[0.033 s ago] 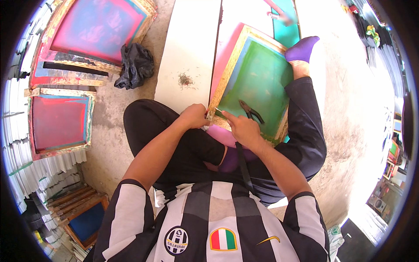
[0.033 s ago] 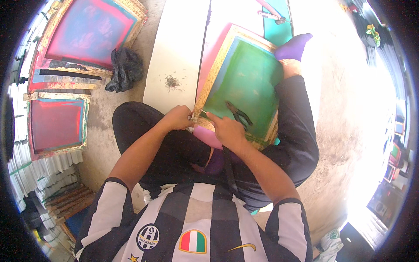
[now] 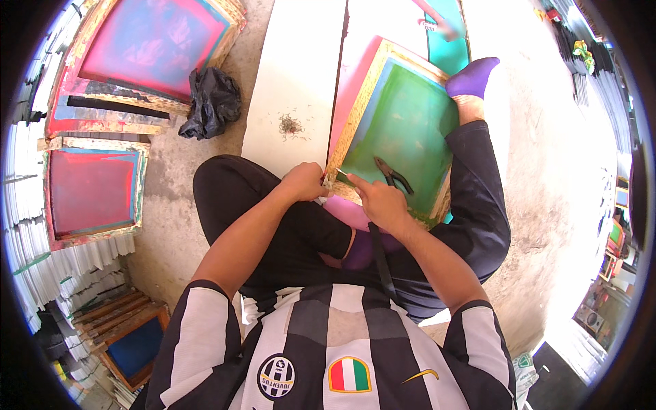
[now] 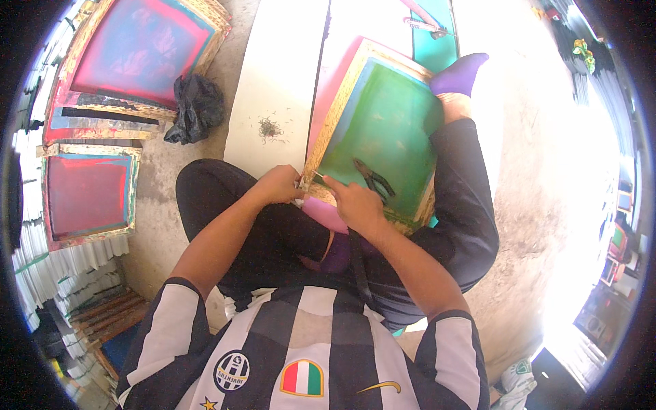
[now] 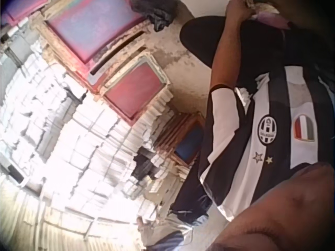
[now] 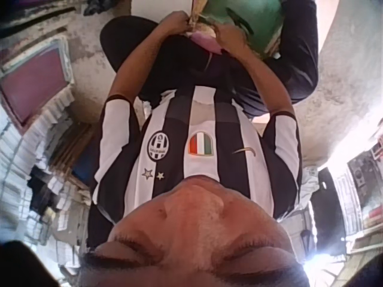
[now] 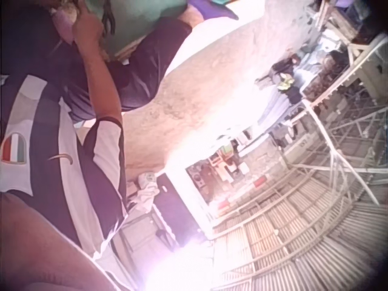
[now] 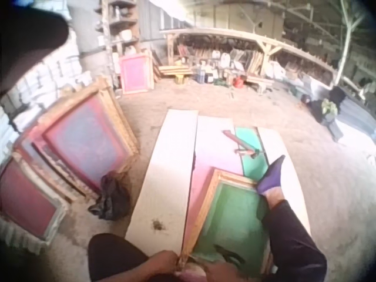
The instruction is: The person sits on the floor and uses a small metal tool to scrape or pry along the inner edge of a green screen frame. The person holds the frame steady with the left hand and works methodically along one side.
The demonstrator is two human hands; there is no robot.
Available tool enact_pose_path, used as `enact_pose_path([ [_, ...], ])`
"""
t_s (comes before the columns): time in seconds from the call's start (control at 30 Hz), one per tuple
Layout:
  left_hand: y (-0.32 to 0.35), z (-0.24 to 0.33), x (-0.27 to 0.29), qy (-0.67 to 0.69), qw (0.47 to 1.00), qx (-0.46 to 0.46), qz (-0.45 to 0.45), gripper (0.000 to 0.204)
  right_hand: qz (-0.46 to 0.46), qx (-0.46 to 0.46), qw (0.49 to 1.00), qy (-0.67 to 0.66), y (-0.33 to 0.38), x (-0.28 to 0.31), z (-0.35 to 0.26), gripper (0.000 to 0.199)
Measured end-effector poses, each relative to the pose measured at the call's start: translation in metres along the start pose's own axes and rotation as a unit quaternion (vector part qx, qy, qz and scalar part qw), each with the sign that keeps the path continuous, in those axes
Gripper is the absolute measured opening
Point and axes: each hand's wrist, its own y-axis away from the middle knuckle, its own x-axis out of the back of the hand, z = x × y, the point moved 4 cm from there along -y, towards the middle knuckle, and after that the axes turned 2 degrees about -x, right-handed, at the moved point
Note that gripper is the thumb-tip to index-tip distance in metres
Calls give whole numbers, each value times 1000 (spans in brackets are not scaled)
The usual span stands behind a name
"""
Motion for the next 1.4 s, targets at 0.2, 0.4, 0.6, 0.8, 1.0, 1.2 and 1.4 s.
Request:
enact_pose_path([
  [0.2,-1,-2,-2,-14,1000,-13,10,40,-24,-9,999,20,-2,1,-4,43],
  [0.4,-2,-6,-6,-32,999,-22,36,42,-38,-49,993,99,-2,2,-24,49],
  [0.6,-3,10,3,-31,1000,3,4,33,-11,-47,978,-205,-12,-18,10,44],
  [0.8,1,5,3,-21,999,-19,25,39,-46,-69,974,-213,-15,-16,10,42],
  [1.0,-1,6,4,18,1000,12,-14,36,-2,7,925,-380,-24,-52,36,38],
  [1.2,4,8,6,27,999,-5,-16,37,17,25,982,-186,-22,-32,29,45],
  [1.4,6,9,8,24,999,11,-24,36,-210,-193,799,-530,-32,-45,45,45],
])
